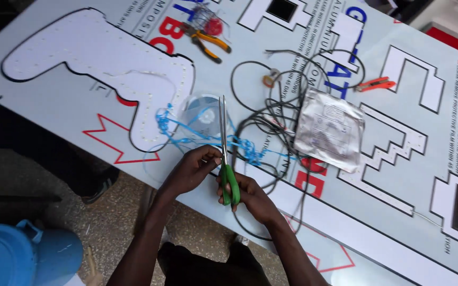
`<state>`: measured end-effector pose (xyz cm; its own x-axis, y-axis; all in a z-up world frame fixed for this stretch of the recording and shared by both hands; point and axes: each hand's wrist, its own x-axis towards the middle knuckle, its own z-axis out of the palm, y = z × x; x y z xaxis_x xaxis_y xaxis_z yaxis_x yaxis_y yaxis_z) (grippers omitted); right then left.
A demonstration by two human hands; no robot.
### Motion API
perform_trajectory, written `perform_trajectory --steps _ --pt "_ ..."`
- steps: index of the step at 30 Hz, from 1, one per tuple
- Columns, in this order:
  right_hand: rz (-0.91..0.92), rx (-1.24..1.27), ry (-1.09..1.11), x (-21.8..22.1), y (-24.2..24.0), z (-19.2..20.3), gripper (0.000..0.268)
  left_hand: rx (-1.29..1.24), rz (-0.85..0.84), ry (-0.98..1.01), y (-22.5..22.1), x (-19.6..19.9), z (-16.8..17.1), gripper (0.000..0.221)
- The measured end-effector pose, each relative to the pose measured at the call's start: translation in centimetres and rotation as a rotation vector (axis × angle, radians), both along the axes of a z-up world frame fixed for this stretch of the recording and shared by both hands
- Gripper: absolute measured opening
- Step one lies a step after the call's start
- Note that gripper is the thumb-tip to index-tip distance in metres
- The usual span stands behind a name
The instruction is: Applying an LED light strip to the outline of a game controller design on a large sign board in a sign shop.
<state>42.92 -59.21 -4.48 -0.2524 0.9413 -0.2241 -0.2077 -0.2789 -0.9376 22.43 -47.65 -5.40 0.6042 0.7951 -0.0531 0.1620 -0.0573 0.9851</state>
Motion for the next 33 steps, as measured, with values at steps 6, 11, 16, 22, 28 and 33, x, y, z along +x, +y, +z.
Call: perform_trajectory --steps 6,11,16,22,28,33 --pt "-0.015 0.011 -0.015 -14.0 5.4 -1.1 0.044 0.117 0.028 -0.008 6.0 -15.2 -1.8 0.016" --pt "-0.145 -0.063 -0.027 -22.8 9.4 -0.8 0.049 0.114 0.057 0.116 11.6 -25.8 -1.7 0.018" --pt "-0.321 -0.100 -0.088 -26.0 10.6 -1.0 0.050 0.179 0.030 0.211 16.6 -29.3 -2.4 0.019" --pt "-0.271 -0.183 -0.114 -26.7 10.8 -2.2 0.047 0.398 0.120 0.268 22.5 -29.2 -5.9 0.022" --pt "-0.182 -0.212 -0.060 -27.5 13.2 -2.4 0.041 0.653 0.253 0.454 29.0 -27.7 -4.5 0.035" --pt "-0.259 -0.199 -0.087 -29.3 16.5 -3.0 0.042 0.783 0.082 0.334 34.3 -27.4 -5.9 0.025"
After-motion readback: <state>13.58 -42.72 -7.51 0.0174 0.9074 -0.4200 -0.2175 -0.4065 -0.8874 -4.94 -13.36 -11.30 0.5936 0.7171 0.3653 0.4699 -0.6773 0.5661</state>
